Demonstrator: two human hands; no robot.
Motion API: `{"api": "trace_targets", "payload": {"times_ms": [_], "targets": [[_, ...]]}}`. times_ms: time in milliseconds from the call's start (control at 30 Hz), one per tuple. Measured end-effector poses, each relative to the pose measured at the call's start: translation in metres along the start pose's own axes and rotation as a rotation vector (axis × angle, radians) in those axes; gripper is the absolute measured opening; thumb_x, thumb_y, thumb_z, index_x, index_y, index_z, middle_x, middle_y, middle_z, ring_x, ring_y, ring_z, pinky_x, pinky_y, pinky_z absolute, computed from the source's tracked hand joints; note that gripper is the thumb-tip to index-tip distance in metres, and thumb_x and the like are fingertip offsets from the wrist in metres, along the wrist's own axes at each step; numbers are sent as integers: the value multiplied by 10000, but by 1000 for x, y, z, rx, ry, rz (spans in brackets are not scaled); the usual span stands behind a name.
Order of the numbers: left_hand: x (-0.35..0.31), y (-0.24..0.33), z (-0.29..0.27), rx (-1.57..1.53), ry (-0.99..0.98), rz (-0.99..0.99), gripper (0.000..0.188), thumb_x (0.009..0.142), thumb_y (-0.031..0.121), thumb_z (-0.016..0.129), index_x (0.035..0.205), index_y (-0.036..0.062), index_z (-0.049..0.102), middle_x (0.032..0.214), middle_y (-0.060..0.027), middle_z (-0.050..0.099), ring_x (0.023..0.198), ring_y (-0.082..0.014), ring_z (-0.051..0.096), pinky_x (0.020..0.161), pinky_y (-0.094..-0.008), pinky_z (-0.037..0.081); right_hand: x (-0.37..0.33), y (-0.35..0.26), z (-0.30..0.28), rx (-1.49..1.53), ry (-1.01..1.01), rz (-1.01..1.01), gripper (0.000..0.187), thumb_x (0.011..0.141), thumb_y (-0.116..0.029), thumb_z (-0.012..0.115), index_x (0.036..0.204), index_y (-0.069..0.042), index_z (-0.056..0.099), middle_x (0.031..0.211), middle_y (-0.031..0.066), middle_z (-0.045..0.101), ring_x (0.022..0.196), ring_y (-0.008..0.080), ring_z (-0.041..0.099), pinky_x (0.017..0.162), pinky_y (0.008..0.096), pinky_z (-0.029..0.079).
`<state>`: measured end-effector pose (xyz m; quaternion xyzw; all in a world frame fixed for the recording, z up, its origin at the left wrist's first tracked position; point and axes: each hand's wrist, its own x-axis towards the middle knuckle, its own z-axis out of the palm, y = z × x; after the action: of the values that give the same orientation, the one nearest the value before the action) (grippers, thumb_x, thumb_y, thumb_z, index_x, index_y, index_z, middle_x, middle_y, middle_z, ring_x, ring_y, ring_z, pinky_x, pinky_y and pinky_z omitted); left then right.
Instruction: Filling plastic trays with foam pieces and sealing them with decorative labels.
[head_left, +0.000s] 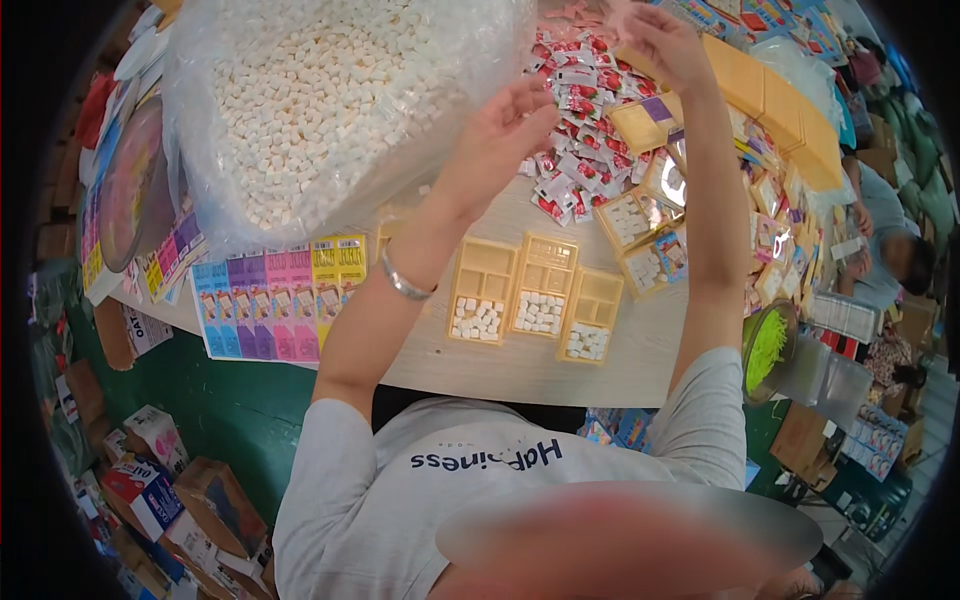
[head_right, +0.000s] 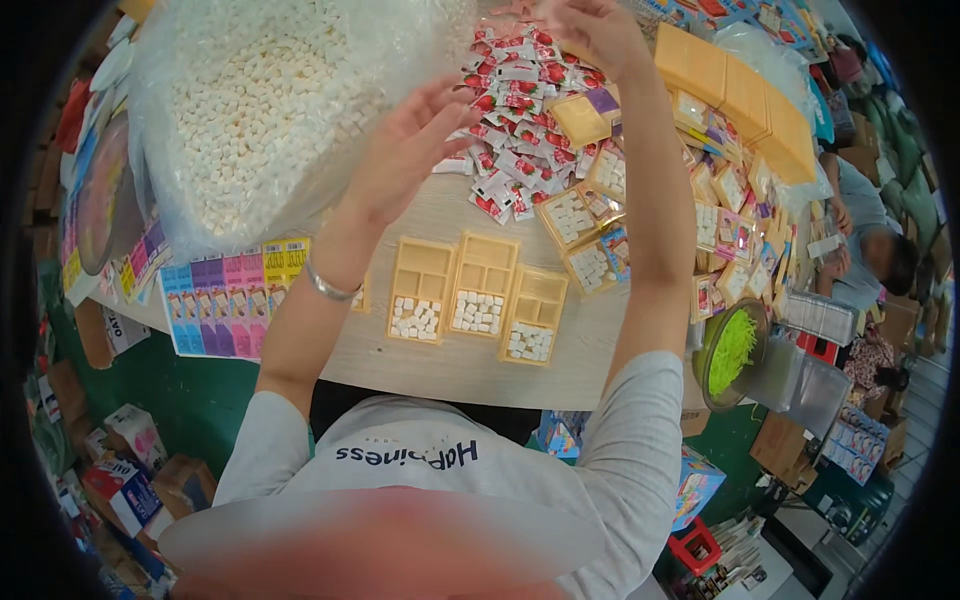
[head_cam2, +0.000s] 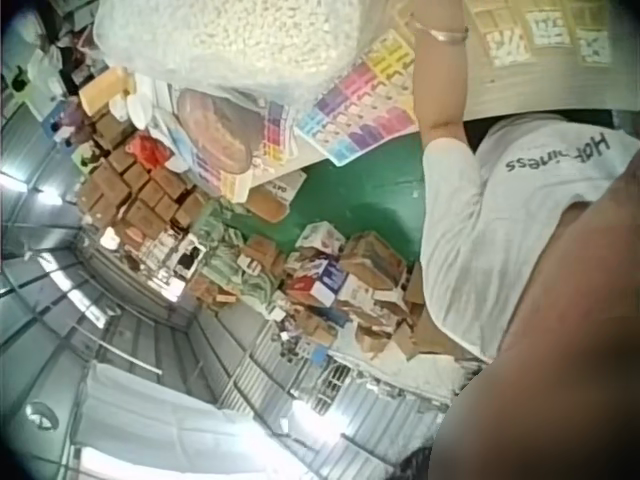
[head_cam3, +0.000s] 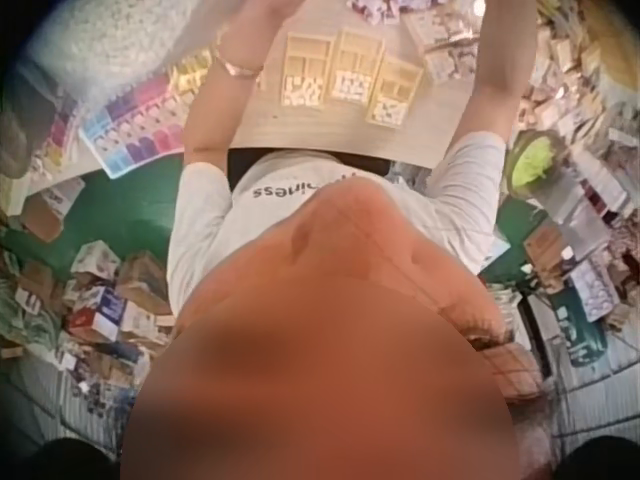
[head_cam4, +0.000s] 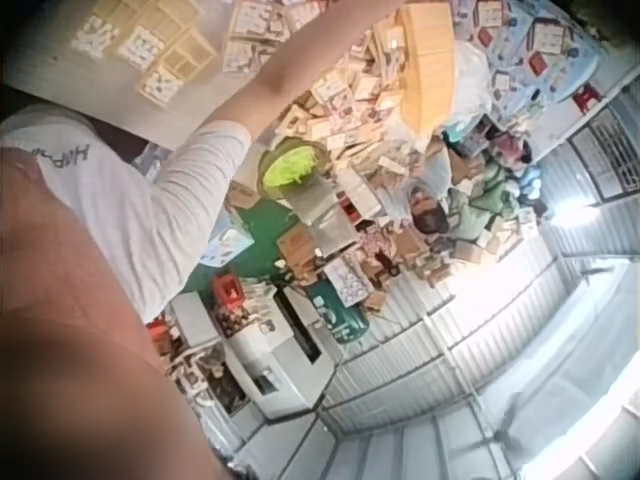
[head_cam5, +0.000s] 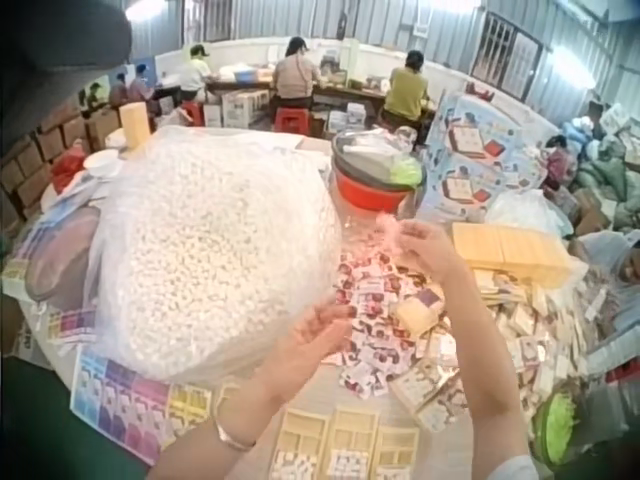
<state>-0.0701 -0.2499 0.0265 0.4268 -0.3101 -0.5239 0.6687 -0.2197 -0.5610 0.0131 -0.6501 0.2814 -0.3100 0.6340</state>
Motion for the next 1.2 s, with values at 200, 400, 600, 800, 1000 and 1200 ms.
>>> {"api": "trace_targets", "payload": {"times_ms": [200,400,600,800,1000,1200], "targets": [[-11,-42,8,-791,-207,6,358,1056,311,608,1326,105,494,1164,-50,655,951,-148,627,872,-351,558,-185,-53,145,-181,-163,66,223,950,-58,715,1155,23,679,1040,74,723,981,124,694,834,257,573],[-103,-51,27,-885,150,-275,329,1094,319,518,1313,73,514,1170,-75,666,1029,-185,649,872,-348,561,-264,-16,186,-458,173,-215,115,931,-28,728,1036,9,757,995,51,744,744,109,682,676,213,531],[-159,-68,-18,-860,112,-381,282,1078,232,551,1277,31,561,1174,-106,656,1092,-237,656,868,-351,569,-285,-2,214,-55,202,85,100,940,-40,713,1020,13,742,913,63,755,744,103,699,652,226,550],[-229,-42,-90,-766,204,-378,346,985,-6,560,1329,14,535,1163,-138,632,1116,-244,654,843,-334,596,-285,11,251,-467,70,40,191,875,-187,742,937,-8,756,773,116,754,693,158,720,688,283,561],[-246,-22,-106,-730,408,-323,436,963,-47,575,1384,22,489,1258,-142,588,1141,-257,644,932,-369,594,-234,40,312,-725,94,50,248,845,-254,738,919,-21,780,773,102,762,727,185,739,695,311,568],[-238,-14,-113,-668,504,-282,416,998,-28,548,1405,36,484,1295,-132,576,1184,-278,633,1004,-402,571,-226,43,321,-1126,-32,104,231,838,-268,743,915,-55,790,762,100,757,702,261,724,653,357,564]]}}
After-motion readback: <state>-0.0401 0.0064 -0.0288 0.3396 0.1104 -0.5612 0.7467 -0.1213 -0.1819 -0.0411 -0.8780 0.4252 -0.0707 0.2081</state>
